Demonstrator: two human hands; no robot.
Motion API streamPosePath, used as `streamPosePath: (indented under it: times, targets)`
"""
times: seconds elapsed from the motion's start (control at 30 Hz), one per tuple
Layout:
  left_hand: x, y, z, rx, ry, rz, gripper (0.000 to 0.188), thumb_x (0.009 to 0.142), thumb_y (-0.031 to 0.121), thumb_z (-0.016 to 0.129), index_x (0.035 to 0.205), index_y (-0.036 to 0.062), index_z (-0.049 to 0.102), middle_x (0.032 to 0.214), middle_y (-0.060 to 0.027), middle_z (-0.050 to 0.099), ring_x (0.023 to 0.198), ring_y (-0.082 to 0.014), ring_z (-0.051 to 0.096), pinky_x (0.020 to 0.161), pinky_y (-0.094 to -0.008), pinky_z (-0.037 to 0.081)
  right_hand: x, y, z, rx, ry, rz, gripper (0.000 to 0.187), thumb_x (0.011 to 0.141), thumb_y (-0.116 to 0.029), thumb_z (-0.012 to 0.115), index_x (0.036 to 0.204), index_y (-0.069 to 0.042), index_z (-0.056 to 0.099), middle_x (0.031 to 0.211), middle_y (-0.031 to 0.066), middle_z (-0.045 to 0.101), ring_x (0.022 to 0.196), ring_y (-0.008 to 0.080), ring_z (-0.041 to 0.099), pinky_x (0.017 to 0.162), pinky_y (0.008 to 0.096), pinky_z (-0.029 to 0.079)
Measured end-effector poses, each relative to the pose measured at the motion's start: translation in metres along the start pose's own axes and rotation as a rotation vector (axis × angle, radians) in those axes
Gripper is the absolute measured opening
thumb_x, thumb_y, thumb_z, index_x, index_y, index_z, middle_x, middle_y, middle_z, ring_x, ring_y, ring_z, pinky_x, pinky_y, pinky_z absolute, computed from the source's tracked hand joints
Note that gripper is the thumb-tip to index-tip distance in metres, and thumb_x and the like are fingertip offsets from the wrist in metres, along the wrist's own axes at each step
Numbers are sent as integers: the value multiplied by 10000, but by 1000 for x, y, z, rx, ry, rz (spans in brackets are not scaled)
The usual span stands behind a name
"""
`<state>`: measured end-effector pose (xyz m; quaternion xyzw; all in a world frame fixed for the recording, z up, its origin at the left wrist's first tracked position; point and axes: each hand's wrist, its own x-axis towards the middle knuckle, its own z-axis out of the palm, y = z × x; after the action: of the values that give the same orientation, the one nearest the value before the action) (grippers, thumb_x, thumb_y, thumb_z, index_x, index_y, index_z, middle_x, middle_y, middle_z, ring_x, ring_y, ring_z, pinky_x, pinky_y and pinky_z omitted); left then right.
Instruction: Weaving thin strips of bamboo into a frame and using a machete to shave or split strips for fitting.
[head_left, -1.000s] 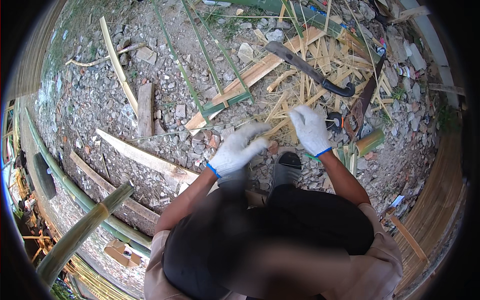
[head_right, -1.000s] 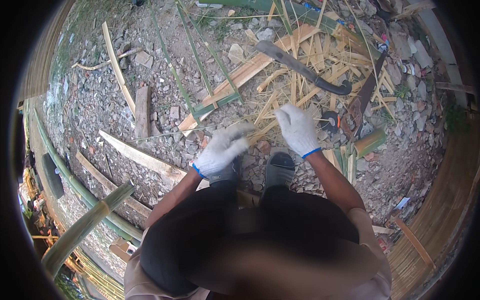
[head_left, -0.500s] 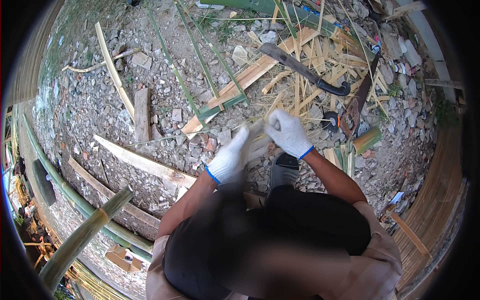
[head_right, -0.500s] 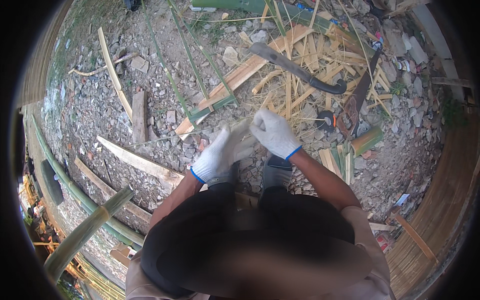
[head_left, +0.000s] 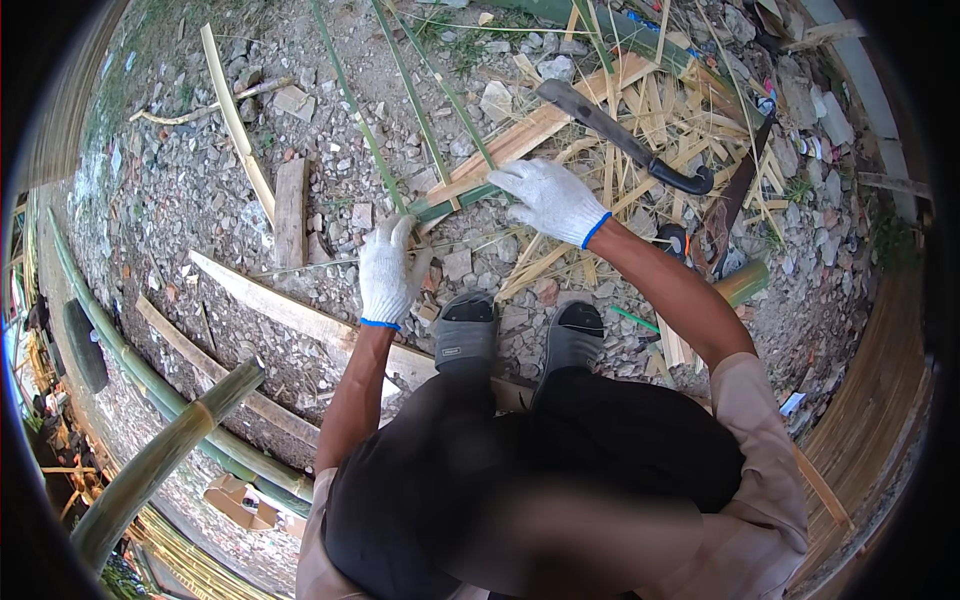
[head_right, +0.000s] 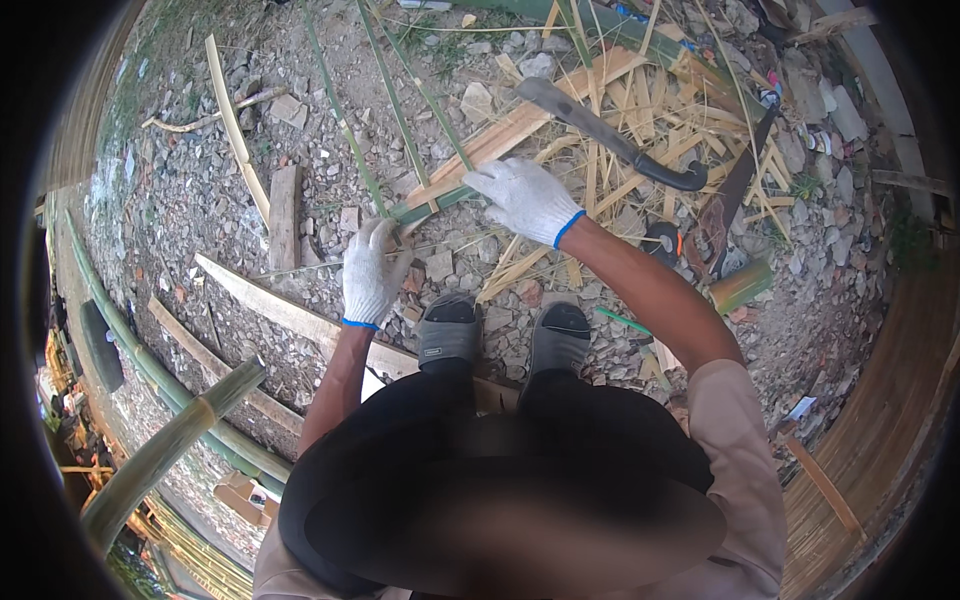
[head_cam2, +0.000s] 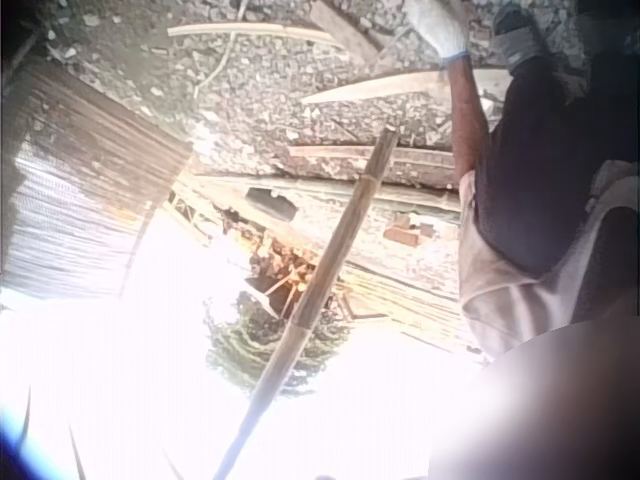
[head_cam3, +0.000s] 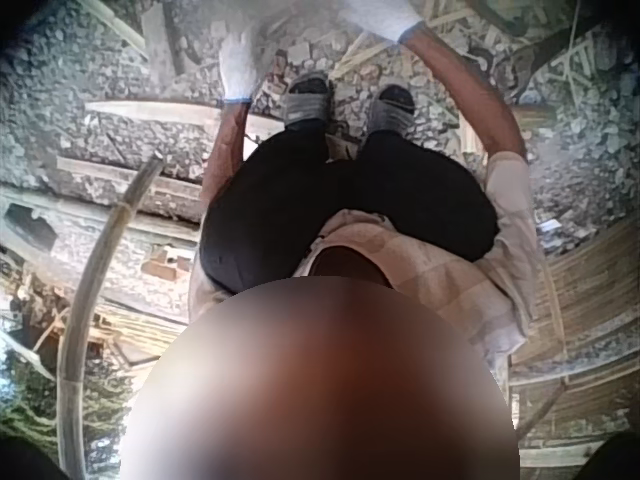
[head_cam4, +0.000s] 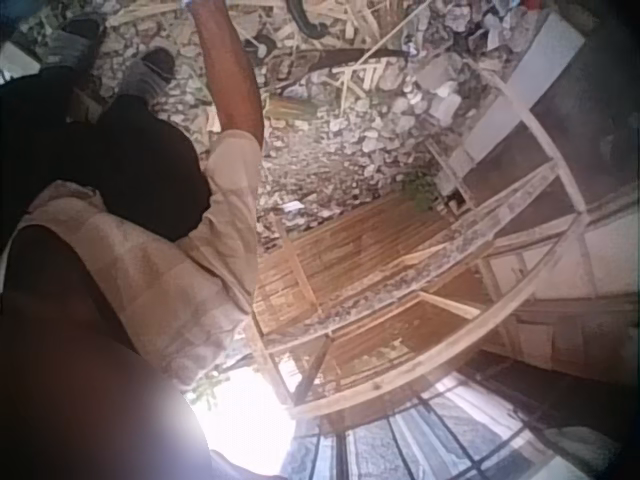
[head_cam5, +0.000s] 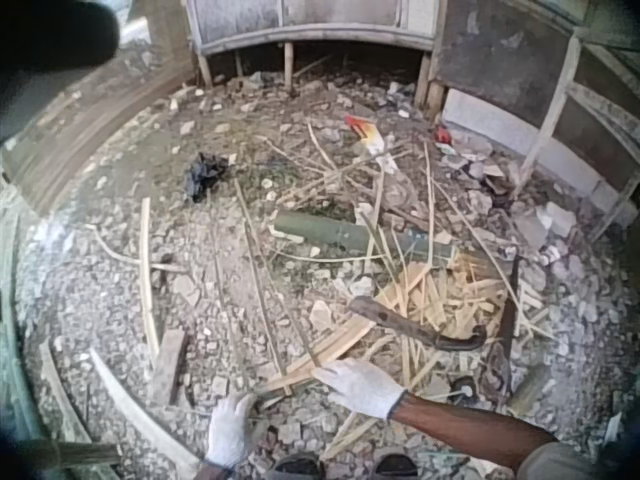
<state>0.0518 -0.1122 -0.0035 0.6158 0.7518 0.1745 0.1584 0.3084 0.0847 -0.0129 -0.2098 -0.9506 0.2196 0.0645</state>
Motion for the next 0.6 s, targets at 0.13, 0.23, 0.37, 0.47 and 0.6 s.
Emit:
streamPosePath:
  times: [0.13, 0.23, 0.37, 0.47, 0.6]
  targets:
    - [-6, -13, 9, -55, 107, 54, 581, 849, 209, 836, 1359, 37, 617, 1343, -214, 636, 1202, -422, 628, 1011, -507, 509, -1, 11, 20, 70, 56, -28, 518, 909, -189, 746, 1400, -82, 622, 1227, 162, 686, 1142, 353, 670, 989, 478, 555]
    - [-9, -16, 10, -112, 151, 64, 578, 837, 205, 844, 1339, 22, 624, 1317, -208, 646, 1174, -422, 636, 984, -509, 514, -3, 13, 23, 114, 102, -39, 486, 921, -176, 730, 1384, -70, 626, 1209, 171, 697, 1147, 362, 674, 1001, 482, 552]
    - [-5, -22, 9, -163, 132, 30, 528, 849, 195, 837, 1310, 19, 650, 1289, -204, 654, 1167, -411, 637, 988, -501, 513, 4, 12, 22, 125, 96, -34, 463, 923, -184, 722, 1359, -58, 632, 1216, 180, 696, 1163, 368, 670, 1006, 483, 552]
    - [3, -21, 2, -148, 64, 15, 522, 854, 173, 829, 1318, 19, 648, 1264, -202, 660, 1159, -407, 634, 993, -497, 508, 8, 14, 13, 173, 23, 6, 462, 915, -209, 728, 1339, -50, 636, 1214, 188, 697, 1170, 369, 668, 1009, 479, 553]
    - [5, -25, 0, -131, 59, 67, 511, 854, 157, 825, 1313, 19, 648, 1248, -201, 658, 1153, -401, 632, 993, -490, 505, 13, 13, 4, 231, -67, 74, 455, 907, -240, 749, 1307, -53, 641, 1173, 186, 693, 1121, 364, 679, 985, 465, 558]
